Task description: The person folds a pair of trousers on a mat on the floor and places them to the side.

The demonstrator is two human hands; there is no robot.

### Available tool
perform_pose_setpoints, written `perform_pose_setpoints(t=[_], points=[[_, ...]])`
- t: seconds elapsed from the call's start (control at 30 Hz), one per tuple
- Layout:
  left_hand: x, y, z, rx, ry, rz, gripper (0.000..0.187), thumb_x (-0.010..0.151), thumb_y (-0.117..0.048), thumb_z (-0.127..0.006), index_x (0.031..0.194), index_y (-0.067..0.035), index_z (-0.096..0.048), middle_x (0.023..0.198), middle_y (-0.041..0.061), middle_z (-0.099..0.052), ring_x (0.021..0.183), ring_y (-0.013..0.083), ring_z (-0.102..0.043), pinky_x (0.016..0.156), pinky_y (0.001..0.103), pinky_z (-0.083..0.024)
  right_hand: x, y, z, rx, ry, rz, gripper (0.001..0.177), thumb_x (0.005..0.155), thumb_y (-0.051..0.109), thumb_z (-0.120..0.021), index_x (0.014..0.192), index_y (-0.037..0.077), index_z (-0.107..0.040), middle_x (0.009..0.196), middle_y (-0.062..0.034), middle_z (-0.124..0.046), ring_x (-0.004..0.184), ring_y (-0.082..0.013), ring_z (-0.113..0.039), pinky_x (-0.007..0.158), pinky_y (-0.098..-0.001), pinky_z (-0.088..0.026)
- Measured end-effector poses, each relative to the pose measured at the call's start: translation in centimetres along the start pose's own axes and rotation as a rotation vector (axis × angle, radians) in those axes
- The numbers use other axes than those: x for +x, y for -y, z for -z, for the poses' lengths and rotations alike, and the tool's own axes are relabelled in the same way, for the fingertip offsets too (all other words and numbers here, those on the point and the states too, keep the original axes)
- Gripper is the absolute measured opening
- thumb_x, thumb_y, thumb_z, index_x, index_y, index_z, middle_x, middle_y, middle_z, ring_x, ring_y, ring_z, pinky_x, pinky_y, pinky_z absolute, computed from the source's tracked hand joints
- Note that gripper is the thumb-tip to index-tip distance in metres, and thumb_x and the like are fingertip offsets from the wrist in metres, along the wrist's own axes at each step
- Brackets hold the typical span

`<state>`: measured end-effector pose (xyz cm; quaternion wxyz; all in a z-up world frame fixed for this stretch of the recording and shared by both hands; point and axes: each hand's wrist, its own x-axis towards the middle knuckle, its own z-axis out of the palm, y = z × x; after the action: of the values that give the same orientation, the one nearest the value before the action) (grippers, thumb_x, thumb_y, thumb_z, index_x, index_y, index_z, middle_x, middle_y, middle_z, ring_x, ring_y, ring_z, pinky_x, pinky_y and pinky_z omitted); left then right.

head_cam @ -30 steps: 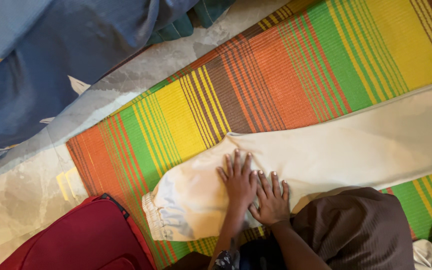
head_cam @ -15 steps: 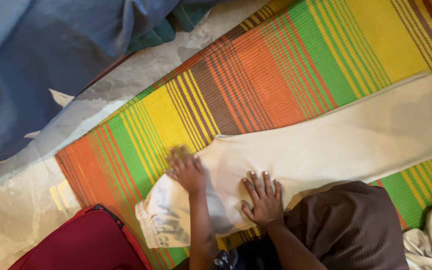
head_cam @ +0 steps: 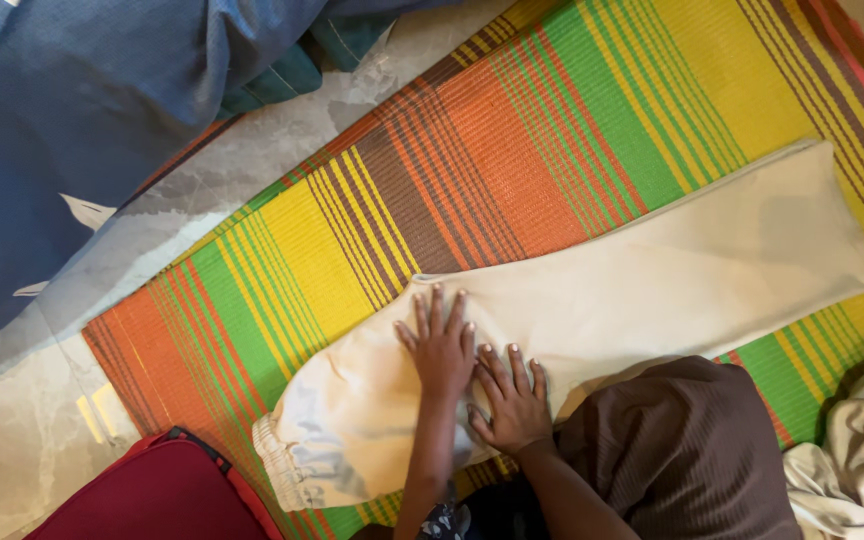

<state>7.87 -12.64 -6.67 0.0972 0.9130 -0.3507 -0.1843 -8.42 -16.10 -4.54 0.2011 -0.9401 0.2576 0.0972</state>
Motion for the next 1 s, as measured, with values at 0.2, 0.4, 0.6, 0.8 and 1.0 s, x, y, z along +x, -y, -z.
perform_pose_setpoints(t=[0.2, 0.4, 0.6, 0.8, 1.0], points=[[2.5, 4.8, 0.7, 0.096, -0.205, 0.063, 0.055, 0.106, -0.052, -0.034, 0.157, -0.033, -0.039, 0.171, 0.01, -0.021, 0.157, 0.0348, -0.011, 0.121, 0.063, 0.002, -0.1, 0.4, 0.5, 0.051, -0.151, 0.024, 0.073, 0.085, 0.053, -0.056, 0.148, 0.018, -0.045, 0.163, -0.006, -0.027, 0.15, -0.0365, -0.02, 0.116, -0.0614, -0.014], [1.1, 9.9, 0.8, 0.117, -0.262, 0.189, 0.059, 0.105, -0.049, -0.033, 0.161, -0.029, -0.036, 0.171, 0.011, -0.02, 0.158, 0.0361, -0.011, 0.123, 0.061, 0.001, -0.1, 0.3, 0.8, 0.075, -0.156, 0.035, 0.072, 0.086, 0.052, -0.056, 0.148, 0.018, -0.046, 0.164, -0.0067, -0.028, 0.149, -0.0374, -0.023, 0.115, -0.0609, -0.016], [-0.9, 14.8, 1.9, 0.111, -0.372, 0.331, 0.057, 0.105, -0.048, -0.036, 0.159, -0.027, -0.04, 0.17, 0.011, -0.026, 0.157, 0.0383, -0.017, 0.125, 0.058, -0.006, -0.2, 0.2, 0.3, 0.054, -0.174, 0.033, 0.071, 0.087, 0.052, -0.054, 0.148, 0.018, -0.046, 0.164, -0.0066, -0.028, 0.149, -0.0373, -0.024, 0.116, -0.0607, -0.017], [-2.1, 15.9, 2.5, 0.075, -0.487, 0.289, 0.053, 0.106, -0.039, -0.041, 0.154, -0.02, -0.051, 0.167, 0.012, -0.037, 0.155, 0.0392, -0.027, 0.123, 0.059, -0.018, -0.2, 0.0, -0.4, 0.052, -0.152, 0.028, 0.07, 0.088, 0.053, -0.052, 0.148, 0.019, -0.046, 0.164, -0.0069, -0.027, 0.15, -0.0374, -0.021, 0.116, -0.0605, -0.015], [-3.7, 18.9, 4.5, 0.1, -0.47, 0.148, 0.055, 0.101, -0.034, -0.047, 0.151, -0.012, -0.054, 0.163, 0.017, -0.042, 0.153, 0.0408, -0.033, 0.121, 0.061, -0.024, -0.2, 0.2, -0.1, 0.047, -0.133, 0.014, 0.069, 0.088, 0.054, -0.052, 0.147, 0.019, -0.046, 0.165, -0.0057, -0.026, 0.151, -0.037, -0.02, 0.117, -0.0602, -0.013]])
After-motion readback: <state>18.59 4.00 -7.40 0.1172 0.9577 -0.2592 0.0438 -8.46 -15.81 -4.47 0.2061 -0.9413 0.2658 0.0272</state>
